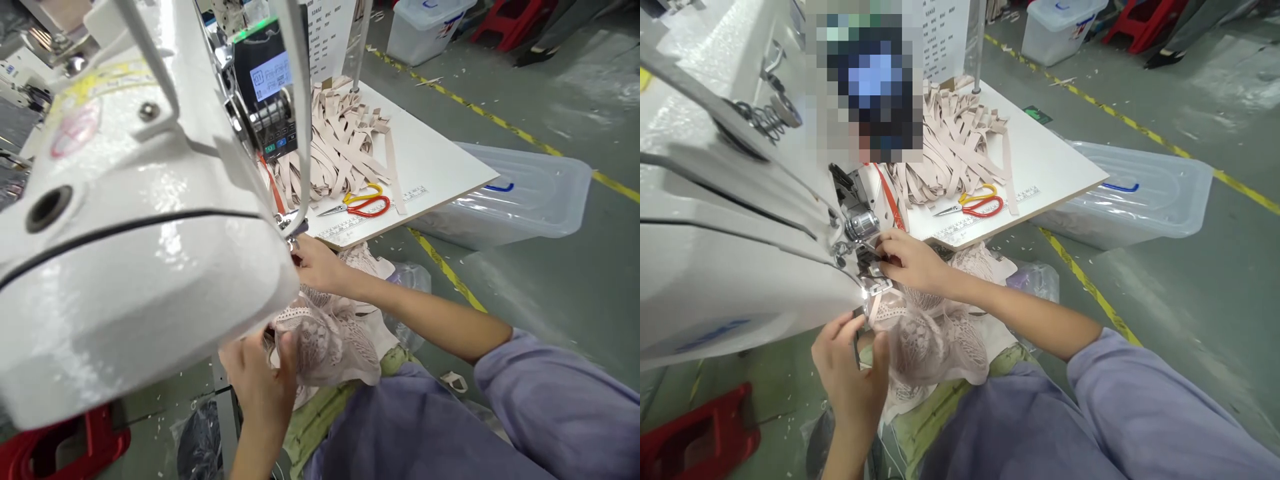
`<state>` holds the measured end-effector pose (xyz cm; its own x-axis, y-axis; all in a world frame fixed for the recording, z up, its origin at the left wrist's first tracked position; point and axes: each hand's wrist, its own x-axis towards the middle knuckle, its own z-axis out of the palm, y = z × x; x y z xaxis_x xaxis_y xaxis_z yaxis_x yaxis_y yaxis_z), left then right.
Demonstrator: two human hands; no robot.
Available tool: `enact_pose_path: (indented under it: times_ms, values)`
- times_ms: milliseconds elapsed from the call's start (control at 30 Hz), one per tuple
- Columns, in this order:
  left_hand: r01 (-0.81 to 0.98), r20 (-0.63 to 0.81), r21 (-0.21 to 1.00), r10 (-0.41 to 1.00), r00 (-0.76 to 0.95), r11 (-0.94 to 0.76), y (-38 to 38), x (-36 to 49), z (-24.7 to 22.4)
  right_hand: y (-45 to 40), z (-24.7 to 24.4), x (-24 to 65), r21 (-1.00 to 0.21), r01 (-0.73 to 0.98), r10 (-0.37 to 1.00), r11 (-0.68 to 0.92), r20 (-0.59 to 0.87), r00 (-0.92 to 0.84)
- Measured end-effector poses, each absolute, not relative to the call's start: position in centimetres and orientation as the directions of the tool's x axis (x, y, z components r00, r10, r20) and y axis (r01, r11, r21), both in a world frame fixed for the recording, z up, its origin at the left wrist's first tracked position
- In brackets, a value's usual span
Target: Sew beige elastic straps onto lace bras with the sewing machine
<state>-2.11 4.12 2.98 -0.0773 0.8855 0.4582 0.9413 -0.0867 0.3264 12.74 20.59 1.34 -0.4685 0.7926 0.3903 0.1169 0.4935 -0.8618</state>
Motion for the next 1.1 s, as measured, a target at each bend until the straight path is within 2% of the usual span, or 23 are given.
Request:
enact_pose_path:
  times_ms: [33, 100, 233, 433, 733, 1100]
  values:
    - [0.958, 0.495, 0.254, 0.869, -0.013, -0.131, 4.0, -1.4, 3.0, 20.5, 1.3, 12.7, -0.865, 0.114, 0.797, 0.488, 0.389, -0.462]
    - [0.967, 0.480, 0.175, 0.874, 0.078, -0.183, 3.8, 0.0, 3.1, 20.4, 1.2, 12.7, -0.869, 0.120, 0.809, 0.479, 0.385, -0.444]
    - [0.979, 0.386, 0.131, 0.918, 0.092, -0.154, 3.9, 2.0, 3.4, 20.2, 1.2, 12.6, -0.868, 0.140, 0.820, 0.476, 0.381, -0.426]
    - [0.988, 0.431, 0.050, 0.896, 0.111, -0.147, 3.8, 2.0, 3.4, 20.2, 1.4, 12.4, -0.863, 0.124, 0.811, 0.490, 0.400, -0.427]
    - [0.980, 0.438, 0.084, 0.890, 0.124, -0.178, 4.5, 1.6, 3.2, 20.8, 1.7, 12.2, -0.829, 0.227, 0.815, 0.512, 0.384, -0.435]
    - [0.952, 0.453, 0.176, 0.879, 0.149, -0.252, 4.3, 0.9, 2.6, 20.3, 1.6, 12.9, -0.876, 0.139, 0.811, 0.461, 0.352, -0.467]
